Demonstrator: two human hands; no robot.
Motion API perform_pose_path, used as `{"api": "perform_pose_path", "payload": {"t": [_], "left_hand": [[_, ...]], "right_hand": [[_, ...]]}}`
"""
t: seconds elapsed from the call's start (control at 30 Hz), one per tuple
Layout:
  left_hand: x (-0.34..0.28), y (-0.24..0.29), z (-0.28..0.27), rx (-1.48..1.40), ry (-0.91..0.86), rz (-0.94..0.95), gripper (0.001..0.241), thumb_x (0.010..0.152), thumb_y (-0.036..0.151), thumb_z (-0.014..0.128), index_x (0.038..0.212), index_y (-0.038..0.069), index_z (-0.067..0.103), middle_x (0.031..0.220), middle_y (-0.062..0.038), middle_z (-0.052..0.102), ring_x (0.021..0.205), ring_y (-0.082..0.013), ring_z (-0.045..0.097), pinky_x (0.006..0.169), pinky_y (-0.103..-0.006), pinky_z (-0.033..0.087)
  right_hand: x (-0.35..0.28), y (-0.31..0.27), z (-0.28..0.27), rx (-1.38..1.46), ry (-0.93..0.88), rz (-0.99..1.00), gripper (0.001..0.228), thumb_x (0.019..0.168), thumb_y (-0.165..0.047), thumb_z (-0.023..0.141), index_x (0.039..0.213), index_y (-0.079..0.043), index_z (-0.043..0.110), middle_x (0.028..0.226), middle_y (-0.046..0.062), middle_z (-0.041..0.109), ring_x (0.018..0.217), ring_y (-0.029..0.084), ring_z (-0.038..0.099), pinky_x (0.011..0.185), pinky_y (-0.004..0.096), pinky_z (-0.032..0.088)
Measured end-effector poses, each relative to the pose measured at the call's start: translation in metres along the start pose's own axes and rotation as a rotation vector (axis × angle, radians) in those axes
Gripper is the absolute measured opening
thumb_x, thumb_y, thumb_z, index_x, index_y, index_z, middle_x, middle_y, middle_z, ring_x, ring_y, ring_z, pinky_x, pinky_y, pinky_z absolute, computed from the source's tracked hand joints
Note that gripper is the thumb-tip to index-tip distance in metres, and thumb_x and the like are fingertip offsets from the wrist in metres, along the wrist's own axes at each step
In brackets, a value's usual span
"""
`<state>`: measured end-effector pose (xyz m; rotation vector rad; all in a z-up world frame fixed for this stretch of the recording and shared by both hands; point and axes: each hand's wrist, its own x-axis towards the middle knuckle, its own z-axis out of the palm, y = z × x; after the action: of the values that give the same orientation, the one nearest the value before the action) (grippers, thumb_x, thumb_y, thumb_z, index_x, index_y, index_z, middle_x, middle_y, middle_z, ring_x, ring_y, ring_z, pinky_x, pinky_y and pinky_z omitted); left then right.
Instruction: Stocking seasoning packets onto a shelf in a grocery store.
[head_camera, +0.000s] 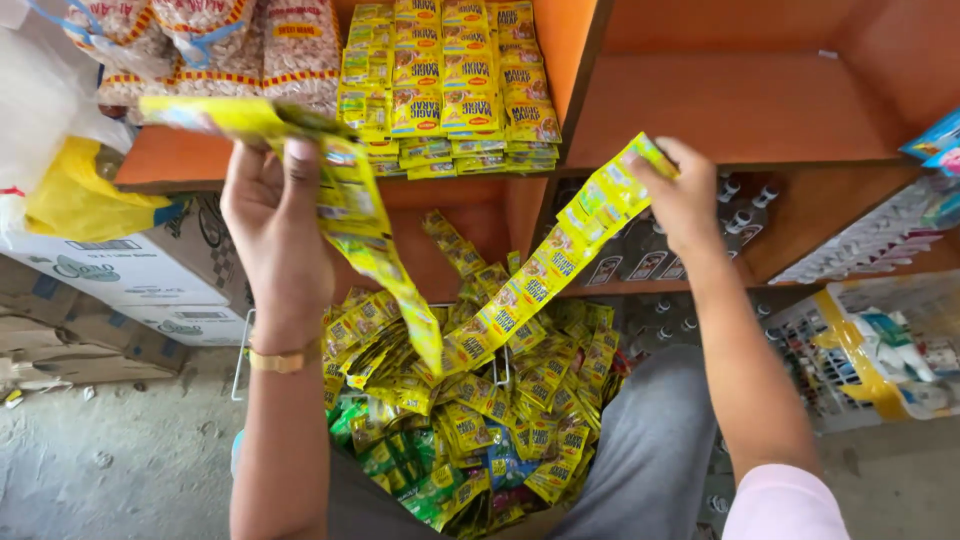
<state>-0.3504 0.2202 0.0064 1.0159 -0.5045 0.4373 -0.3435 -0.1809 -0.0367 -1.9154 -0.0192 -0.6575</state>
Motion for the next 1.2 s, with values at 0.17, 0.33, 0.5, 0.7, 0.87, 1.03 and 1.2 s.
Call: {"api": "perform_pose_path", "payload": {"t": [0.17, 0.33, 0.5, 0.7, 0.87, 1.03, 1.2], "left_hand": [[-0.021, -0.036, 0.008, 0.071, -0.087, -0.243, 0.011, 0.108, 0.009, 0.063, 0.118, 0.003, 0.063, 0.103, -0.003, 0.072, 0.092, -0.01, 0.066, 0.084, -0.0274, 0.055], [-0.07, -0.095, 0.034, -0.265, -0.085, -0.53, 0.018, 0.097, 0.007, 0.065, 0.115, 0.007, 0.064, 0.107, -0.001, 0.073, 0.098, -0.0105, 0.069, 0.09, -0.0291, 0.056], [-0.103, -0.133, 0.028, -0.338, -0.06, -0.624, 0.012, 0.105, 0.013, 0.063, 0.11, 0.003, 0.065, 0.108, -0.003, 0.071, 0.098, -0.0118, 0.066, 0.09, -0.0303, 0.054], [-0.114, -0.127, 0.025, -0.218, -0.053, -0.623, 0.011, 0.101, 0.016, 0.066, 0.098, 0.006, 0.061, 0.104, -0.001, 0.069, 0.095, -0.0071, 0.063, 0.086, -0.0252, 0.052], [-0.125, -0.14, 0.021, 0.069, -0.014, -0.502, 0.018, 0.1, 0.016, 0.071, 0.093, 0.005, 0.058, 0.092, 0.002, 0.064, 0.084, -0.0034, 0.056, 0.076, -0.0212, 0.047], [-0.125, -0.144, 0.021, 0.049, 0.265, -0.42, 0.019, 0.102, 0.017, 0.069, 0.094, 0.004, 0.058, 0.086, 0.001, 0.063, 0.077, -0.0042, 0.054, 0.069, -0.0217, 0.047], [-0.124, -0.14, 0.022, 0.015, 0.315, -0.396, 0.015, 0.1, 0.016, 0.069, 0.102, 0.004, 0.06, 0.092, 0.003, 0.066, 0.083, -0.0027, 0.058, 0.075, -0.0203, 0.049]], "right_hand": [[-0.005, -0.049, 0.001, 0.502, -0.253, 0.203, 0.039, 0.098, -0.012, 0.067, 0.137, -0.011, 0.063, 0.101, 0.003, 0.074, 0.09, 0.009, 0.071, 0.081, 0.025, 0.057], [-0.003, -0.02, 0.04, 1.186, -0.142, 0.485, 0.024, 0.109, -0.015, 0.053, 0.126, -0.001, 0.063, 0.108, 0.009, 0.075, 0.091, 0.017, 0.073, 0.072, 0.026, 0.058], [-0.062, 0.054, 0.102, 0.799, -0.415, 0.646, 0.023, 0.105, -0.019, 0.047, 0.117, -0.013, 0.066, 0.088, 0.003, 0.072, 0.062, 0.013, 0.064, 0.043, 0.026, 0.045], [-0.1, 0.065, 0.116, 0.427, -0.597, 0.354, 0.028, 0.1, -0.008, 0.056, 0.125, -0.006, 0.066, 0.112, 0.006, 0.074, 0.094, 0.017, 0.068, 0.073, 0.034, 0.052], [-0.109, 0.036, 0.112, 0.06, -0.492, 0.174, 0.029, 0.092, -0.009, 0.068, 0.12, 0.0, 0.071, 0.115, 0.01, 0.078, 0.105, 0.02, 0.069, 0.088, 0.039, 0.058], [-0.115, -0.016, 0.102, 1.161, -0.693, 0.569, 0.049, 0.102, -0.04, 0.058, 0.124, 0.003, 0.066, 0.116, 0.013, 0.073, 0.102, 0.02, 0.071, 0.086, 0.038, 0.058], [-0.131, 0.002, 0.12, 0.618, -0.459, 0.326, 0.037, 0.099, -0.021, 0.067, 0.127, 0.002, 0.066, 0.115, 0.003, 0.072, 0.099, 0.008, 0.067, 0.086, 0.026, 0.055]]}}
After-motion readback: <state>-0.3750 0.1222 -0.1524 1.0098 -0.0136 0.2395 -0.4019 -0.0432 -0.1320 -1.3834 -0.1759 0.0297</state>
